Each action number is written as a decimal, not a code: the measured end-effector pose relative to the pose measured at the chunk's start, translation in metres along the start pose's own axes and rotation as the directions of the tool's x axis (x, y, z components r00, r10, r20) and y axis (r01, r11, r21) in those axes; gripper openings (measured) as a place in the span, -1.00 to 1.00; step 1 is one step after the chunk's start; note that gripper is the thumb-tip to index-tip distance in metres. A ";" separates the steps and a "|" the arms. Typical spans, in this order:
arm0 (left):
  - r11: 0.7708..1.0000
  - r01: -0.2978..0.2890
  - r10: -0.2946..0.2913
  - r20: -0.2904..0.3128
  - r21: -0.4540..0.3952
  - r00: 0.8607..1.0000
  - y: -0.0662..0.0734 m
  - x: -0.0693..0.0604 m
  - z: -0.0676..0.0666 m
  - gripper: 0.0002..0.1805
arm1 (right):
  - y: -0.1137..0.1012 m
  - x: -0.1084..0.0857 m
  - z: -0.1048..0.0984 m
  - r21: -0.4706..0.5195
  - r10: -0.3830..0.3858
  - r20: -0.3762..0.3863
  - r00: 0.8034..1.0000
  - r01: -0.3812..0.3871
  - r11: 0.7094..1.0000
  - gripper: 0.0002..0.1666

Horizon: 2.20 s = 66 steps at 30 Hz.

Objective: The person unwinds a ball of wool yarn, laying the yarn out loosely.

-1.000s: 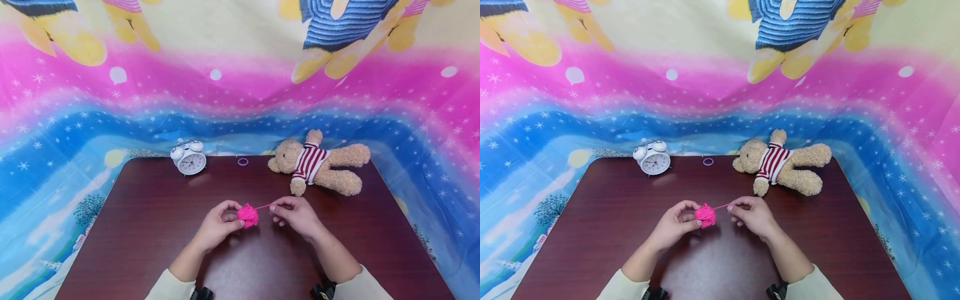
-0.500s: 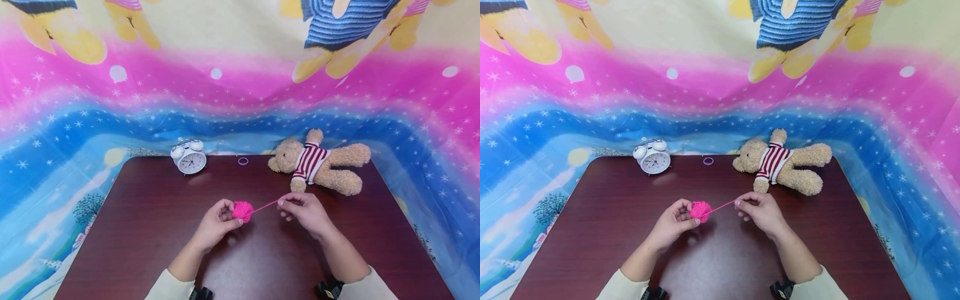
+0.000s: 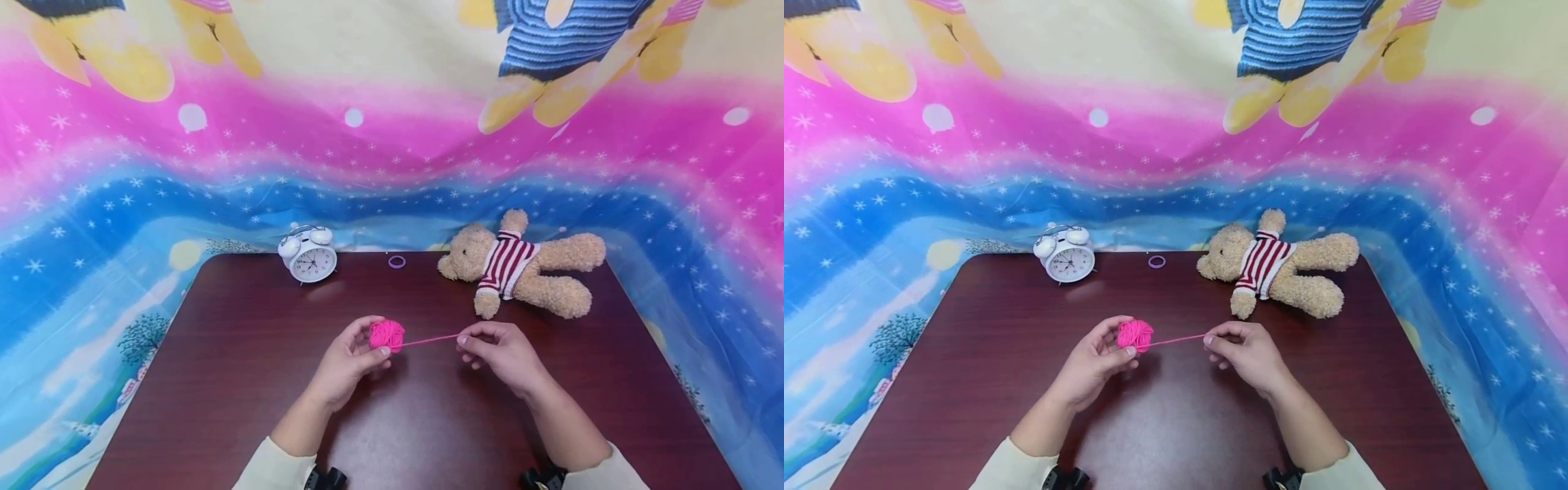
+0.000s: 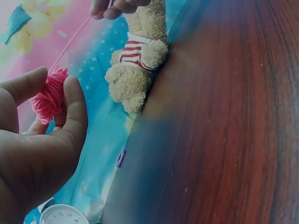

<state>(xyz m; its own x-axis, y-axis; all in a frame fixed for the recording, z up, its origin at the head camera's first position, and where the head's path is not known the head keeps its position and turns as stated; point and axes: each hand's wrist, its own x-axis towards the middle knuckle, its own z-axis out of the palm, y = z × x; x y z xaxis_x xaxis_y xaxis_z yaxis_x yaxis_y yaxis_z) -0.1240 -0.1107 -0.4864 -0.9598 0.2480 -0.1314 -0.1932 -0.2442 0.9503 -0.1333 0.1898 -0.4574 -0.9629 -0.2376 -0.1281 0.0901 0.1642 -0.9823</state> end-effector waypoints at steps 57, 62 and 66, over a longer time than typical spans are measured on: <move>0.999 0.026 -0.024 -0.089 0.023 0.996 0.007 -0.017 -0.055 -0.49 | 0.006 -0.058 -0.125 0.244 -0.064 -0.272 0.960 0.133 0.961 -0.85; 1.000 0.016 -0.014 -0.105 0.017 0.994 0.009 -0.019 -0.061 -0.49 | 0.007 -0.062 -0.136 0.273 -0.079 -0.274 0.958 0.156 0.949 -0.84; 1.000 0.012 -0.010 -0.122 0.021 0.993 0.011 -0.021 -0.066 -0.49 | 0.009 -0.063 -0.145 0.299 -0.083 -0.267 0.960 0.164 0.940 -0.80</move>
<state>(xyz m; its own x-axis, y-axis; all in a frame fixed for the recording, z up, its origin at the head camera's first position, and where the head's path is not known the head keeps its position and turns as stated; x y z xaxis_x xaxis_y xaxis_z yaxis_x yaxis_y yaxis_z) -0.1193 -0.1808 -0.4916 -0.9755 0.1345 -0.1740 -0.2008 -0.2215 0.9543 -0.1083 0.3450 -0.4385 -0.9999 0.0143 -0.0050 0.0025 -0.1708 -0.9853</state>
